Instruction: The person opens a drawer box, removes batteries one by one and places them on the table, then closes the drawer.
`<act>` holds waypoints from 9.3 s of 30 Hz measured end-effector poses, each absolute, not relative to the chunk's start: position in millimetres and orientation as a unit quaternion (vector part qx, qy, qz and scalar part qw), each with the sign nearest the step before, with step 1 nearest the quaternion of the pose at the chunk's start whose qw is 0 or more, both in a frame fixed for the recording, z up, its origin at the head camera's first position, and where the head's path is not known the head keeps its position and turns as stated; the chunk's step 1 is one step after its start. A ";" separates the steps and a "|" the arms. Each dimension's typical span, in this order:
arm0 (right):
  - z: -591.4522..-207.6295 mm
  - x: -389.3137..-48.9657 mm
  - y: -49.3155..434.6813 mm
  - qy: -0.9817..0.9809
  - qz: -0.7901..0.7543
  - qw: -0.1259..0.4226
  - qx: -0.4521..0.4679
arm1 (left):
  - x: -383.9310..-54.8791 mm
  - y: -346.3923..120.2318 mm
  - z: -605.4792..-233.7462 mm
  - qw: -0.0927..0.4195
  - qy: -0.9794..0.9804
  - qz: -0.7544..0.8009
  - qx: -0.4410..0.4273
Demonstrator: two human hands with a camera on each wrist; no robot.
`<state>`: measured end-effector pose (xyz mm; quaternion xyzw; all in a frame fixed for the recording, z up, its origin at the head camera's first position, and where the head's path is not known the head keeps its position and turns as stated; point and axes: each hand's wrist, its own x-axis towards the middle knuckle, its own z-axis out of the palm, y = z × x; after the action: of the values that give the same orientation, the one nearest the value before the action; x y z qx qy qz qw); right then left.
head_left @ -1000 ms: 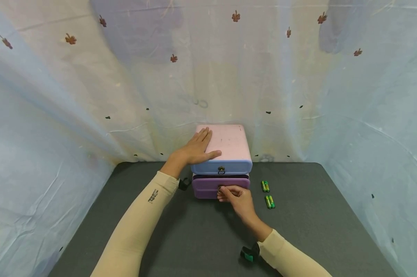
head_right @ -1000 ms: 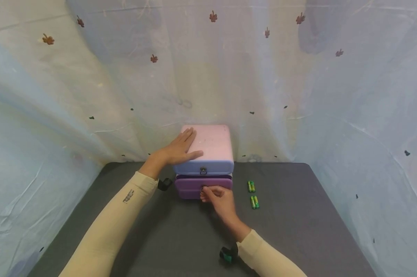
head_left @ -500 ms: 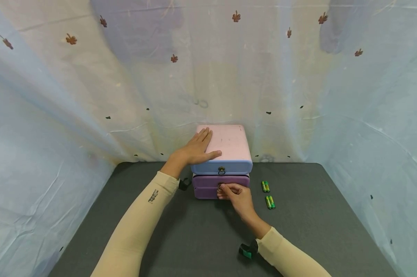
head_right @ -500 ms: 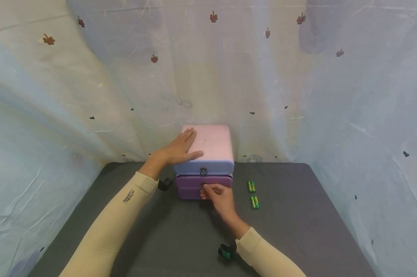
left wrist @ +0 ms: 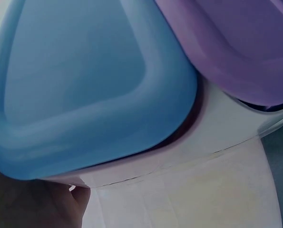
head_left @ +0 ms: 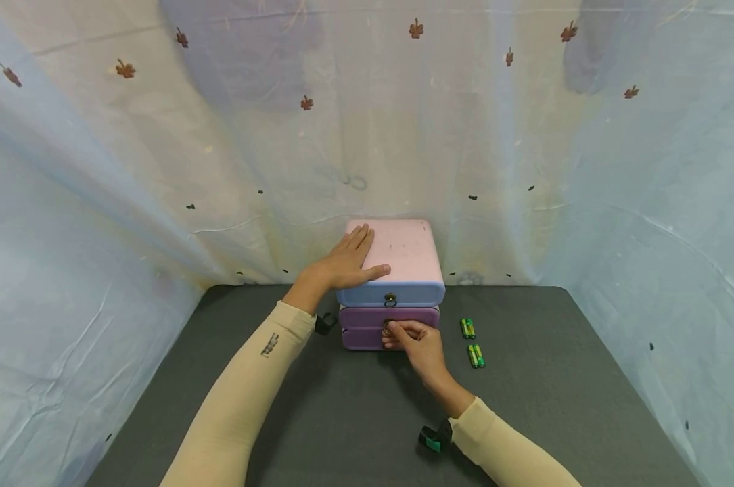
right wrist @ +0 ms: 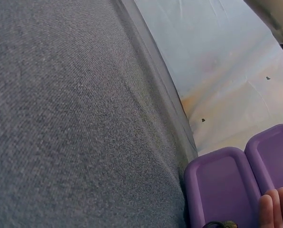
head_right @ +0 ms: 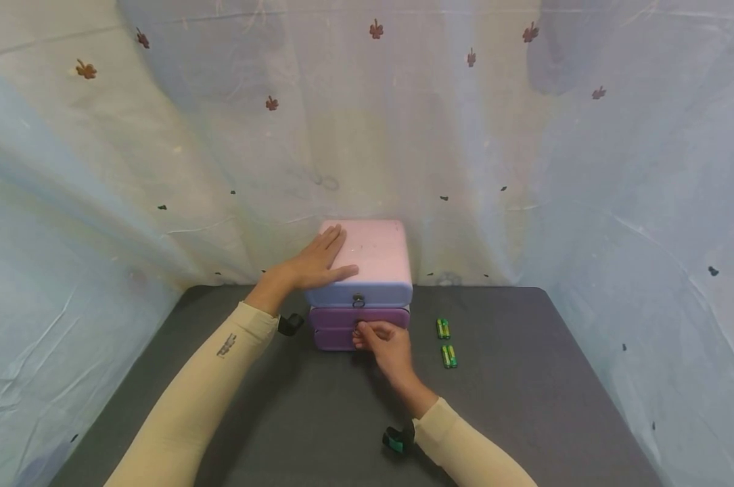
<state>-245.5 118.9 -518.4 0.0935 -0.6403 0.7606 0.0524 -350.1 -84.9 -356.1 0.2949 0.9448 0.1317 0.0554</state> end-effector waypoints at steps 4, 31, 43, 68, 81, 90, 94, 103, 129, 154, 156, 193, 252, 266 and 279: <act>-519.3 -246.6 119.6 -0.642 0.759 0.055 0.095 | -350.4 -84.2 -355.5 0.058 0.946 0.129 0.293; -519.5 -249.5 118.3 -0.643 0.757 0.068 0.092 | -348.4 -84.2 -353.0 0.051 0.944 0.138 0.294; -518.0 -248.0 117.5 -0.651 0.752 0.066 0.083 | -353.1 -84.8 -356.8 0.064 0.947 0.129 0.289; -521.1 -249.6 115.7 -0.657 0.742 0.092 0.096 | -358.4 -84.0 -361.5 0.066 0.948 0.130 0.284; -519.5 -249.5 114.3 -0.660 0.740 0.093 0.084 | -358.0 -83.2 -360.5 0.068 0.950 0.123 0.278; -519.4 -251.3 114.7 -0.659 0.742 0.096 0.082 | -358.4 -83.4 -359.6 0.068 0.950 0.117 0.282; -520.3 -252.8 114.9 -0.657 0.743 0.096 0.082 | -353.0 -83.5 -356.5 0.064 0.948 0.119 0.289; -521.5 -250.9 115.3 -0.664 0.737 0.093 0.090 | -342.0 -82.4 -350.5 0.049 0.947 0.133 0.290; -545.7 -231.4 133.9 -0.707 0.700 0.061 0.079 | -345.1 -82.6 -352.5 0.049 0.947 0.130 0.290; -554.2 -234.1 134.8 -0.727 0.683 -0.003 0.067 | -347.5 -84.9 -351.7 0.060 0.945 0.133 0.294; -554.1 -234.0 134.3 -0.732 0.678 -0.004 0.066 | -348.3 -85.1 -352.0 0.061 0.944 0.132 0.295; -551.5 -240.4 131.3 -0.644 0.756 -0.117 0.015 | -345.6 -83.3 -352.5 0.054 0.946 0.139 0.288; -557.0 -234.5 134.5 -0.659 0.745 -0.099 0.035 | -343.5 -83.4 -350.4 0.062 0.946 0.131 0.290; -555.6 -222.1 136.7 -0.672 0.731 -0.109 0.044 | -344.5 -82.9 -352.2 0.053 0.948 0.126 0.289; -557.4 -207.7 137.1 -0.673 0.729 -0.110 0.049 | -348.8 -83.8 -355.2 0.061 0.946 0.131 0.290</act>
<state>-207.7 137.1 -557.4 0.0489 -0.6733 0.7295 -0.1103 -348.8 -83.8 -355.2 0.2904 0.9458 0.1313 0.0613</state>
